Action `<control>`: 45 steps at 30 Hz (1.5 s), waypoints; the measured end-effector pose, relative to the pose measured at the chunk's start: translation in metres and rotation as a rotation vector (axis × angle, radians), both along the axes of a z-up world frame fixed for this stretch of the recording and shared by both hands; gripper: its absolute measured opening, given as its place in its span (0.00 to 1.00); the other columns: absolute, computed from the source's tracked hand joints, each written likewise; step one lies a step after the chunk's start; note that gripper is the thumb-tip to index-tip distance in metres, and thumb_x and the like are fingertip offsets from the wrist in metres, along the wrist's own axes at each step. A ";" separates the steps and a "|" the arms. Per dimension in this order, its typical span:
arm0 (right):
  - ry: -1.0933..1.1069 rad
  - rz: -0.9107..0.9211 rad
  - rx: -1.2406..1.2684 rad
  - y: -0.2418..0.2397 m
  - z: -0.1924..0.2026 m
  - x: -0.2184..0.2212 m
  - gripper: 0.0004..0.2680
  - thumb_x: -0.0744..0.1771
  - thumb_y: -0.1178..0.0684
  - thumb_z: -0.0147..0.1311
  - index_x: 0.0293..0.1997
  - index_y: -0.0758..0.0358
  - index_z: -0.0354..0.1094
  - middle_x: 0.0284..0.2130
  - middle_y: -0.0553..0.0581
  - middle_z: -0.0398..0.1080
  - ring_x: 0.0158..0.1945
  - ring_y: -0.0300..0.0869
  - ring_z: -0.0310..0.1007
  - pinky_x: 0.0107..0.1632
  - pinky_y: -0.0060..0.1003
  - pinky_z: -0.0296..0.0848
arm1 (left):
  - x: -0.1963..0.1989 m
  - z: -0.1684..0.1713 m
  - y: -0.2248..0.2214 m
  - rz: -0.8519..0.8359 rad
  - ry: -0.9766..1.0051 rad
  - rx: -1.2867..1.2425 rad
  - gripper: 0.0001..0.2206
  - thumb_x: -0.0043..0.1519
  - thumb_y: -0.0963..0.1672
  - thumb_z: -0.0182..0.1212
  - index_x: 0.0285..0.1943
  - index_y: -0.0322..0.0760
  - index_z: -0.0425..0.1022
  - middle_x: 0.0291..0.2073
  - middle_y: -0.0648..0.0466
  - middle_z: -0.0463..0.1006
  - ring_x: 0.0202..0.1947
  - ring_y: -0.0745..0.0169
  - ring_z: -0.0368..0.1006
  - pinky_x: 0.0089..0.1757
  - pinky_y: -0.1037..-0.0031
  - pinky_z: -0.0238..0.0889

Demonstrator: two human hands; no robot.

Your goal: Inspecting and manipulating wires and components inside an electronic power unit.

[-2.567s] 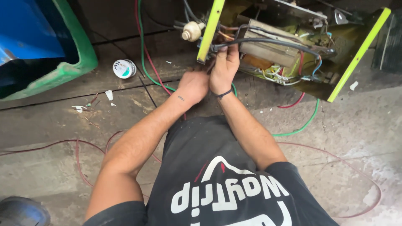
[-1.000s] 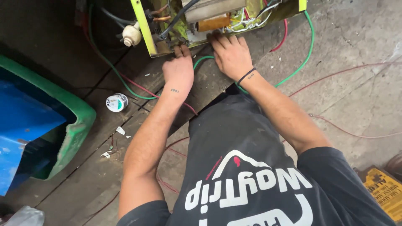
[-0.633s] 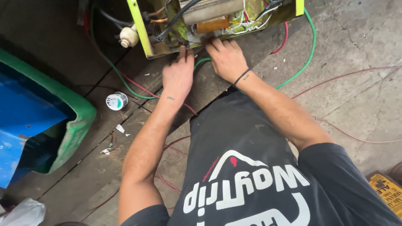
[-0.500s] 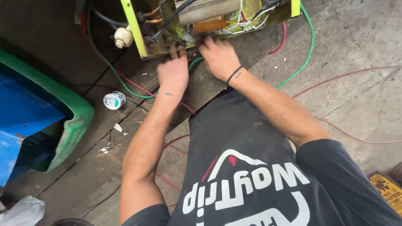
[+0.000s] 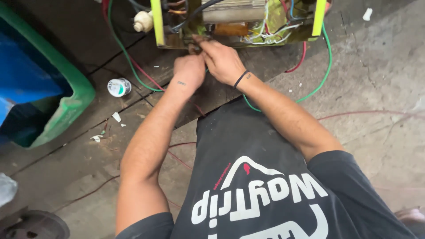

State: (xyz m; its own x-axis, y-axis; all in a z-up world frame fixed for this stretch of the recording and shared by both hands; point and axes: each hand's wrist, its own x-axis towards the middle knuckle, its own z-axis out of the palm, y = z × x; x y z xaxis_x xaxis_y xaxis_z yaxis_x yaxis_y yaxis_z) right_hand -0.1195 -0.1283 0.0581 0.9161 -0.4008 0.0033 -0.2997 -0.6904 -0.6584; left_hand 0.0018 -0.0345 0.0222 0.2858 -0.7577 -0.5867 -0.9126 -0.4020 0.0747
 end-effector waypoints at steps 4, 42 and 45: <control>-0.141 0.051 0.254 -0.002 -0.001 0.016 0.17 0.74 0.52 0.39 0.72 0.66 0.57 0.74 0.54 0.53 0.70 0.52 0.66 0.65 0.44 0.67 | 0.001 -0.006 -0.001 0.006 0.006 0.100 0.12 0.64 0.44 0.56 0.54 0.48 0.80 0.47 0.53 0.84 0.47 0.53 0.81 0.43 0.63 0.73; 0.292 -0.299 -0.479 -0.008 -0.006 -0.109 0.17 0.68 0.49 0.52 0.66 0.54 0.66 0.60 0.53 0.69 0.36 0.49 0.79 0.28 0.46 0.74 | -0.016 0.027 -0.008 -0.196 0.227 -0.531 0.28 0.65 0.52 0.59 0.73 0.38 0.62 0.73 0.53 0.63 0.55 0.50 0.78 0.39 0.56 0.74; 0.399 -0.291 -0.511 -0.010 -0.006 -0.112 0.21 0.66 0.46 0.57 0.68 0.53 0.62 0.60 0.55 0.66 0.37 0.50 0.76 0.27 0.47 0.75 | -0.020 0.013 -0.013 -0.208 0.383 -0.392 0.32 0.66 0.51 0.57 0.78 0.39 0.53 0.76 0.47 0.58 0.58 0.40 0.75 0.42 0.50 0.74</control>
